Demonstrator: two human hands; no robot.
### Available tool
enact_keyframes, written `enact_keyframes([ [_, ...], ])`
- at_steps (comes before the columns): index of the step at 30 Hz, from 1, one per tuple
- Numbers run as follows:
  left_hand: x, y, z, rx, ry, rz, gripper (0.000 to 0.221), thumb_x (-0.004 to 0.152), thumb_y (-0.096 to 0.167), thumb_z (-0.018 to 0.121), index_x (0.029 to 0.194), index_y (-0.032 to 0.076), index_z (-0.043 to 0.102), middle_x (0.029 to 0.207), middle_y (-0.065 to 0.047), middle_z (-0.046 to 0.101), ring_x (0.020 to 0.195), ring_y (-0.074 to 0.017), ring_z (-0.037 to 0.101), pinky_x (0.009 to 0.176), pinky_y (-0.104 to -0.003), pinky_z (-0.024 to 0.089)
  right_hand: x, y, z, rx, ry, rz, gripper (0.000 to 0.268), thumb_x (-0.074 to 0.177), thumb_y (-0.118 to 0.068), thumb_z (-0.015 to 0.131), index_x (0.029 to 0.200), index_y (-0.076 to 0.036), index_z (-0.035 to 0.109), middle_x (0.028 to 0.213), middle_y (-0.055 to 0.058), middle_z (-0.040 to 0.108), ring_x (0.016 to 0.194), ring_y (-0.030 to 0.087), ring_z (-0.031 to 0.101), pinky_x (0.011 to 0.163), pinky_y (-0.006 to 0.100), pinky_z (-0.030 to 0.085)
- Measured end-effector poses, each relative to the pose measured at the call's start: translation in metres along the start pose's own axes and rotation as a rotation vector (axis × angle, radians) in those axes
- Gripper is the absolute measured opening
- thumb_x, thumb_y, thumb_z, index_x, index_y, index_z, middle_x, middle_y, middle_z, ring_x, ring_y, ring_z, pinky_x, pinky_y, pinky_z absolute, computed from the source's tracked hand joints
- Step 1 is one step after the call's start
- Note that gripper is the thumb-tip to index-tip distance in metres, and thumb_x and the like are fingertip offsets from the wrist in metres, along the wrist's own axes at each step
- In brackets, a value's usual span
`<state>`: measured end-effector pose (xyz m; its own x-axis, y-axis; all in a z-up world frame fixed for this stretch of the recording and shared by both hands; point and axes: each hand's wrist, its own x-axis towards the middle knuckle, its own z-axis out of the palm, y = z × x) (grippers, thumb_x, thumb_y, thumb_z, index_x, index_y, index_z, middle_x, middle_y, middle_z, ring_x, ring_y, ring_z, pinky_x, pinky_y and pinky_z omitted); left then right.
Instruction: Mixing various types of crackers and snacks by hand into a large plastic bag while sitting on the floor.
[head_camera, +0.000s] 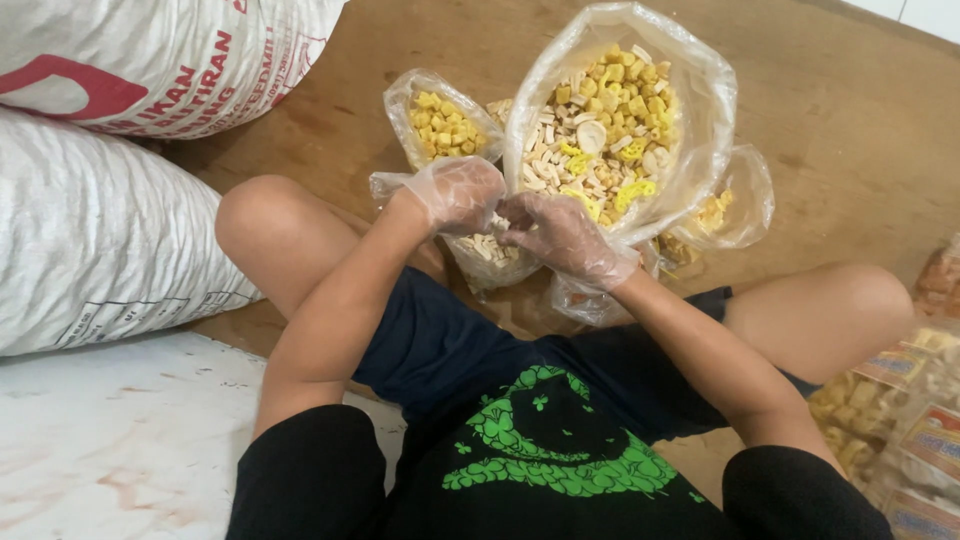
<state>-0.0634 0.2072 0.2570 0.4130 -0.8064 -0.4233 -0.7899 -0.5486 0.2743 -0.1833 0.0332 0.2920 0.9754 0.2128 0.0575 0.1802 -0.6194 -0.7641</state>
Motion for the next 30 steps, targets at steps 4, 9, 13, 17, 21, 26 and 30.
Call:
enact_keyframes([
  [4,-0.011,0.006,-0.021,0.012,0.042,-0.03,0.022,0.074,0.033,0.081,0.078,0.011,0.077,0.077,-0.013,0.076,0.086,-0.0334,0.077,0.075,-0.045,0.063,0.004,-0.005,-0.012,0.051,-0.092,0.16,0.034,0.083,-0.024,0.088,0.112,-0.014,0.074,0.092,0.006,0.079,0.084,0.023,0.076,0.077,0.034,0.06],
  [9,0.002,0.013,-0.035,-0.078,0.164,0.048,0.024,0.08,0.034,0.073,0.077,0.011,0.075,0.081,-0.017,0.076,0.088,-0.0386,0.076,0.075,-0.052,0.061,0.0,0.03,-0.018,-0.095,0.075,0.002,0.025,0.086,-0.022,0.083,0.108,-0.017,0.074,0.089,0.004,0.079,0.082,0.025,0.076,0.077,0.041,0.059],
  [13,0.024,0.02,-0.039,-0.132,0.193,0.101,0.034,0.082,0.04,0.071,0.08,0.006,0.074,0.083,-0.021,0.075,0.09,-0.0423,0.074,0.079,-0.055,0.06,0.005,0.057,-0.041,-0.12,0.207,0.026,0.021,0.089,-0.025,0.085,0.107,-0.018,0.076,0.087,0.001,0.079,0.081,0.02,0.076,0.077,0.036,0.059],
  [17,0.074,0.002,-0.01,0.047,0.311,0.236,0.028,0.088,0.043,0.064,0.071,0.022,0.071,0.071,-0.002,0.072,0.076,-0.025,0.074,0.068,-0.038,0.058,0.003,0.073,-0.069,-0.062,0.349,0.115,0.019,0.091,-0.023,0.086,0.107,-0.019,0.076,0.088,0.001,0.077,0.083,0.018,0.075,0.076,0.032,0.058],
  [21,0.104,0.016,-0.027,-0.178,0.32,0.295,0.023,0.092,0.033,0.064,0.072,0.023,0.067,0.064,0.005,0.063,0.069,-0.015,0.068,0.059,-0.031,0.051,0.001,0.08,-0.084,0.086,0.457,0.184,0.016,0.094,-0.019,0.085,0.109,-0.018,0.077,0.089,0.002,0.077,0.083,0.016,0.074,0.077,0.03,0.058],
  [26,0.142,0.033,-0.001,-0.202,0.332,0.215,0.029,0.095,0.04,0.06,0.075,0.021,0.067,0.073,0.0,0.068,0.08,-0.0189,0.071,0.066,-0.033,0.054,0.007,0.091,-0.08,0.122,0.495,0.214,0.017,0.091,-0.016,0.086,0.106,-0.02,0.079,0.088,0.002,0.077,0.082,0.013,0.073,0.076,0.028,0.058],
  [30,0.179,0.037,0.018,-0.233,0.356,0.102,0.04,0.099,0.051,0.054,0.079,0.018,0.068,0.083,-0.006,0.074,0.094,-0.0239,0.074,0.074,-0.036,0.058,0.005,0.108,-0.078,0.051,0.39,0.271,0.015,0.093,-0.009,0.076,0.108,-0.013,0.076,0.092,0.012,0.076,0.091,0.028,0.075,0.079,0.04,0.059],
])
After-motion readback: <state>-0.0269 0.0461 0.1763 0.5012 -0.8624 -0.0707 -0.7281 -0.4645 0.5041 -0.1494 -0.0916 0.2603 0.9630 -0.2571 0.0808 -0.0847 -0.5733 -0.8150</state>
